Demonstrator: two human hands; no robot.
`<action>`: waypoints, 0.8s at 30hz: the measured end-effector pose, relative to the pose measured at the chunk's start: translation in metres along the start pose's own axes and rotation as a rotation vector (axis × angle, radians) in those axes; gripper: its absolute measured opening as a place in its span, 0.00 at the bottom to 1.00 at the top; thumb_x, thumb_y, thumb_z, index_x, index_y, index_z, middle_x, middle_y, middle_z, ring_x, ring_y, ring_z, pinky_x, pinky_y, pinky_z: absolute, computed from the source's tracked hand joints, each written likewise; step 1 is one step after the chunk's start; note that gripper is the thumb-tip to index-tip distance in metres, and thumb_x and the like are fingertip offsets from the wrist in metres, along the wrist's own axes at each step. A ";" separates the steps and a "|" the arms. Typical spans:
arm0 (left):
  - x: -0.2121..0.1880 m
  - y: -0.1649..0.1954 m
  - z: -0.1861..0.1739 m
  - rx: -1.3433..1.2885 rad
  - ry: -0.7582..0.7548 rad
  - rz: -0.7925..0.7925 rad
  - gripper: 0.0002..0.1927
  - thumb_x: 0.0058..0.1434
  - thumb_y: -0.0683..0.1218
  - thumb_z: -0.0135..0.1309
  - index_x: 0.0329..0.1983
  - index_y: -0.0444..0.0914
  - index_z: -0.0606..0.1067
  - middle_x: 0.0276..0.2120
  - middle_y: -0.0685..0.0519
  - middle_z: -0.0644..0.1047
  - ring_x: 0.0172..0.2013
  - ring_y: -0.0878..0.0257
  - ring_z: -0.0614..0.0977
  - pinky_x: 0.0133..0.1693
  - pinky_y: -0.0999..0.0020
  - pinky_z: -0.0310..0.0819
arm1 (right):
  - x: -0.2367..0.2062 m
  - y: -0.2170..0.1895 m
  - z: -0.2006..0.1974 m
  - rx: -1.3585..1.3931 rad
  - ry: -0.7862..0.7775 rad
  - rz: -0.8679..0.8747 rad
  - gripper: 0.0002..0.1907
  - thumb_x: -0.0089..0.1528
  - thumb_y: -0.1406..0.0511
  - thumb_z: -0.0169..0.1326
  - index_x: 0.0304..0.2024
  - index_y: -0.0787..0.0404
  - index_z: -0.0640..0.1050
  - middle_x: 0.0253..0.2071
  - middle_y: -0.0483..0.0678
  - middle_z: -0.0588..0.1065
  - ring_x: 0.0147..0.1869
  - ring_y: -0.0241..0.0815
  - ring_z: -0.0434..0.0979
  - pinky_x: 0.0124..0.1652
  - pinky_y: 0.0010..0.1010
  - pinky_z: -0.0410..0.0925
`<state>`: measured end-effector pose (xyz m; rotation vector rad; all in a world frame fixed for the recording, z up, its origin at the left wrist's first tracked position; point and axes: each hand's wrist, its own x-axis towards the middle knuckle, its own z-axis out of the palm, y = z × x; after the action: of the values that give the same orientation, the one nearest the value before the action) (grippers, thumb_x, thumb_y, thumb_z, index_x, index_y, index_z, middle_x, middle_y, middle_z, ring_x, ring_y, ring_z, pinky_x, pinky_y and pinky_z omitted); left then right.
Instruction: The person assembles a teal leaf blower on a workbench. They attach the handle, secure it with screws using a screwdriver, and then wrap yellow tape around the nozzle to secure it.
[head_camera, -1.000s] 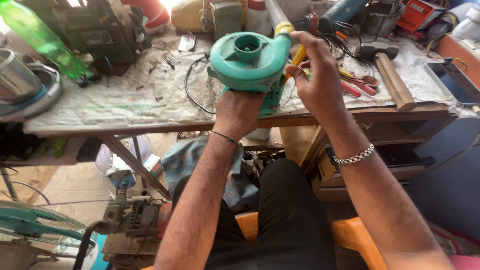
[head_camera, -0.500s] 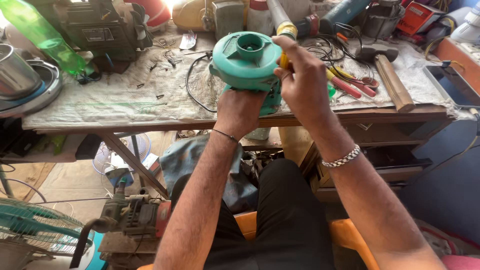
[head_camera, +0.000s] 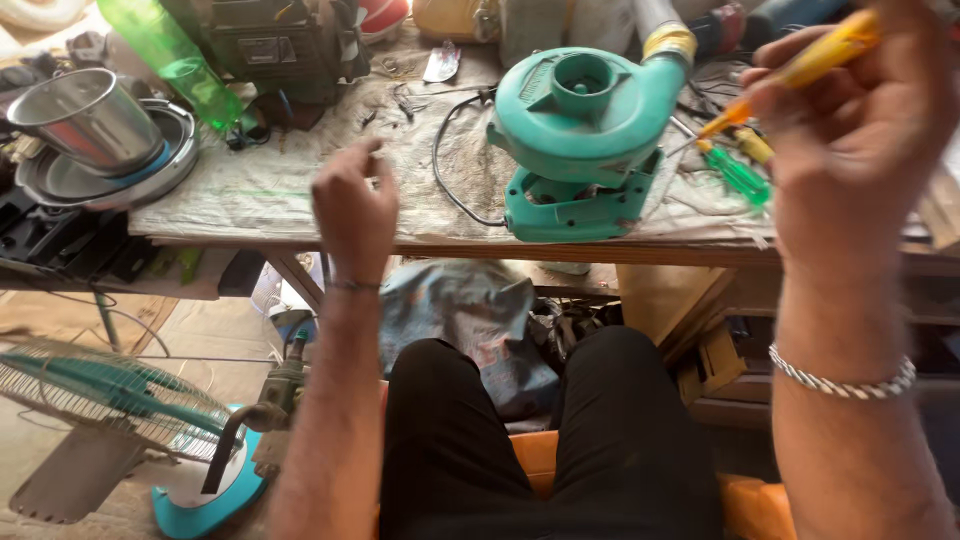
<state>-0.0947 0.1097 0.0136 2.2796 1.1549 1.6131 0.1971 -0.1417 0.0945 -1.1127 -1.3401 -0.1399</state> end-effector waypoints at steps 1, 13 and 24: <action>0.003 -0.012 -0.002 0.077 -0.067 -0.011 0.11 0.67 0.41 0.59 0.52 0.39 0.82 0.44 0.46 0.82 0.43 0.55 0.85 0.49 0.60 0.79 | -0.003 -0.002 -0.003 -0.010 -0.003 0.008 0.21 0.78 0.80 0.53 0.70 0.61 0.67 0.51 0.51 0.75 0.56 0.39 0.79 0.60 0.26 0.76; 0.014 -0.008 -0.007 0.140 -0.292 0.040 0.05 0.67 0.39 0.59 0.41 0.37 0.84 0.40 0.46 0.83 0.39 0.53 0.84 0.43 0.59 0.80 | -0.021 0.001 -0.011 0.140 0.031 0.153 0.24 0.77 0.75 0.54 0.73 0.59 0.64 0.52 0.51 0.73 0.55 0.41 0.77 0.62 0.31 0.74; -0.007 0.091 -0.011 -0.386 -0.548 0.177 0.08 0.59 0.39 0.63 0.42 0.34 0.83 0.36 0.48 0.82 0.35 0.60 0.86 0.36 0.68 0.82 | -0.022 0.001 -0.023 -0.096 0.025 0.201 0.14 0.79 0.59 0.54 0.53 0.66 0.73 0.47 0.47 0.75 0.53 0.37 0.79 0.61 0.31 0.75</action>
<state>-0.0586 0.0382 0.0584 2.3712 0.4806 1.0223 0.2070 -0.1684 0.0798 -1.3154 -1.2020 -0.0706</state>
